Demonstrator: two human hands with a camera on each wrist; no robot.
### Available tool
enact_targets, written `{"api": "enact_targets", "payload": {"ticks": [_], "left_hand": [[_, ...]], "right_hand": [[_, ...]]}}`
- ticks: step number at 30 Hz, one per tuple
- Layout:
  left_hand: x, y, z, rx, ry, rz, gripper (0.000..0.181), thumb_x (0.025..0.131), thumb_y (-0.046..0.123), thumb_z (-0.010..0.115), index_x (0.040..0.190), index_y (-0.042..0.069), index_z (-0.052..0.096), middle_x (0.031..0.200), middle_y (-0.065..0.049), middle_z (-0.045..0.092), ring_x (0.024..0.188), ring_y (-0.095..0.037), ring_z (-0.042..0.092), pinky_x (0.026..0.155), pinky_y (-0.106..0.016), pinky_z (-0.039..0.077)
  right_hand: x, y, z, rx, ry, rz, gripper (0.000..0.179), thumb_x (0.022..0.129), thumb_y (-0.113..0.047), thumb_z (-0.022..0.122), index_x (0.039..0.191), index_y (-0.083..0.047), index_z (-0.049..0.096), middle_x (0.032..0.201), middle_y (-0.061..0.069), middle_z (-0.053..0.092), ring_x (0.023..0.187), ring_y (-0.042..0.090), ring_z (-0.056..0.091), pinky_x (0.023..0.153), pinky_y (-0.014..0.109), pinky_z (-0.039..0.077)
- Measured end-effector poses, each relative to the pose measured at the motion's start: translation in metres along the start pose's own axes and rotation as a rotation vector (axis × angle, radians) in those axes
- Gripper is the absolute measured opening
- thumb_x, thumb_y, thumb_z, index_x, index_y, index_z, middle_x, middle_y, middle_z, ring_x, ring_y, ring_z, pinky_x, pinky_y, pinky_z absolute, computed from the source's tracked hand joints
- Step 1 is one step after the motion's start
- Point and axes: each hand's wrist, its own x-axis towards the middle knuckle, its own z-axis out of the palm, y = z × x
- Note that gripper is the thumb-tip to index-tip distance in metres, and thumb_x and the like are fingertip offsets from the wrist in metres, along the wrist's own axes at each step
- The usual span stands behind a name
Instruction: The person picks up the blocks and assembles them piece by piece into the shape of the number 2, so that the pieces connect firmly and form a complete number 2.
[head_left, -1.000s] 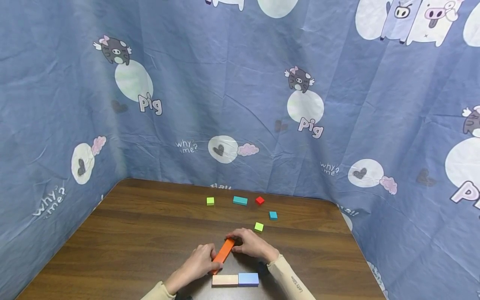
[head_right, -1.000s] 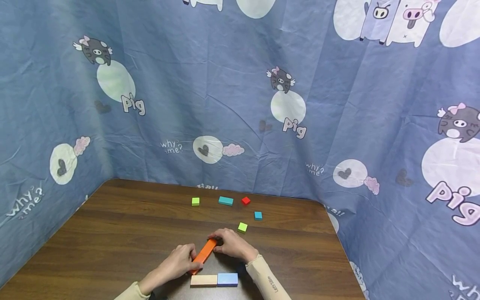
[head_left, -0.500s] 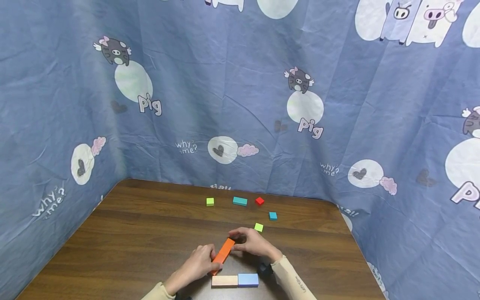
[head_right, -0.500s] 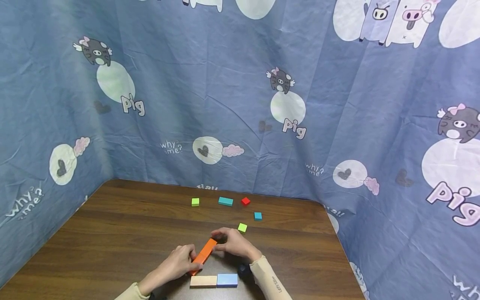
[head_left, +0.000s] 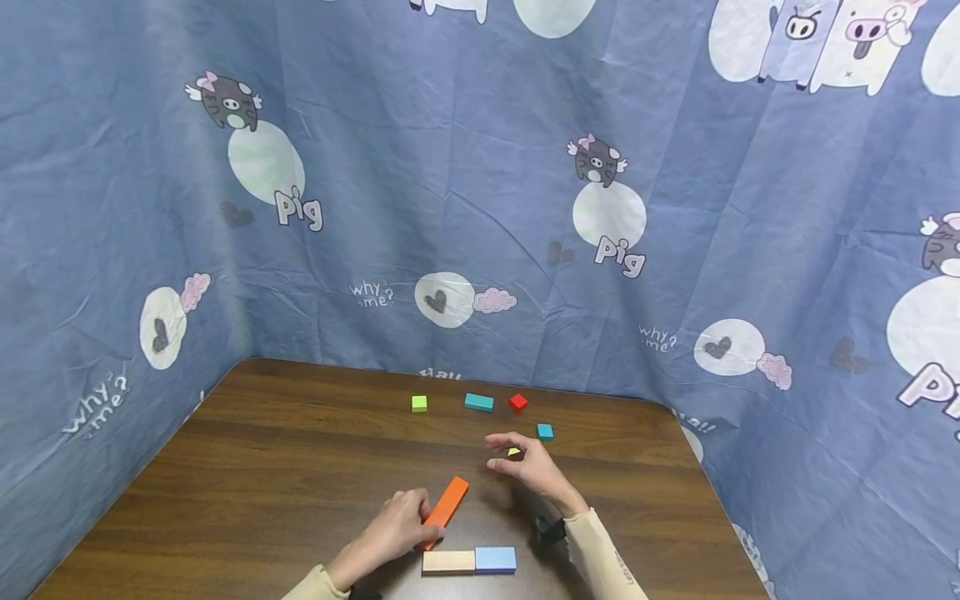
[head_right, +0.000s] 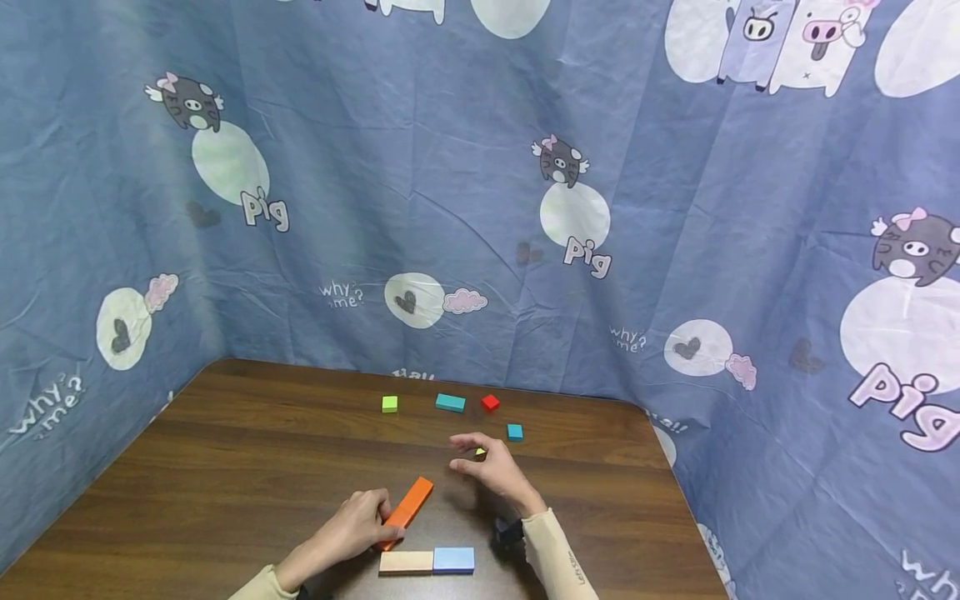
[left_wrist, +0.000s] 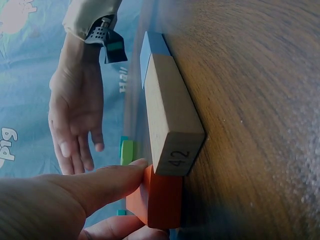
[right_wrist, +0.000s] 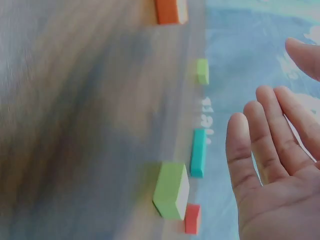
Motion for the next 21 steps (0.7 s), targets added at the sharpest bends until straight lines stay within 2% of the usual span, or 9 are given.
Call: {"api": "enact_targets", "payload": {"ticks": [3,7,13,19,21], "left_hand": [[0.0,-0.001,0.0,0.009,0.003,0.0,0.036,0.065,0.021,0.085,0.07,0.01,0.052,0.061,0.007,0.046,0.053,-0.01,0.039,0.047,-0.023,0.029],[0.001,-0.002,0.001,0.004,-0.001,0.0,0.035,0.065,0.021,0.085,0.07,0.01,0.052,0.061,0.007,0.046,0.053,-0.01,0.039,0.047,-0.023,0.029],[0.001,-0.002,0.001,-0.004,0.004,0.002,0.035,0.065,0.021,0.085,0.07,0.01,0.052,0.061,0.006,0.048,0.053,-0.01,0.04,0.047,-0.023,0.03],[0.001,-0.002,0.001,-0.013,-0.008,-0.008,0.035,0.065,0.02,0.085,0.07,0.01,0.052,0.061,0.006,0.046,0.053,-0.009,0.039,0.047,-0.023,0.029],[0.0,-0.003,0.001,-0.014,-0.011,-0.008,0.035,0.066,0.02,0.085,0.07,0.009,0.052,0.061,0.006,0.047,0.053,-0.009,0.039,0.047,-0.023,0.029]], "right_hand": [[-0.003,-0.005,-0.009,0.034,0.047,0.035,0.04,0.086,-0.01,0.071,0.124,-0.002,0.06,0.123,0.021,0.062,0.113,0.045,0.055,0.082,0.024,0.05],[-0.007,-0.004,-0.019,0.07,0.121,0.069,0.04,0.085,-0.007,0.071,0.124,-0.003,0.061,0.122,0.021,0.062,0.119,0.044,0.051,0.085,0.028,0.049],[-0.009,0.005,-0.028,0.042,0.223,0.091,0.039,0.085,-0.005,0.071,0.123,-0.004,0.061,0.12,0.017,0.064,0.12,0.041,0.052,0.089,0.035,0.046],[-0.013,0.014,-0.03,0.024,0.262,0.094,0.039,0.085,-0.005,0.071,0.122,-0.002,0.061,0.12,0.019,0.063,0.119,0.04,0.053,0.095,0.046,0.043],[-0.014,0.018,-0.03,0.027,0.264,0.087,0.039,0.085,-0.005,0.071,0.122,0.0,0.061,0.121,0.022,0.062,0.12,0.041,0.052,0.096,0.043,0.044]]}}
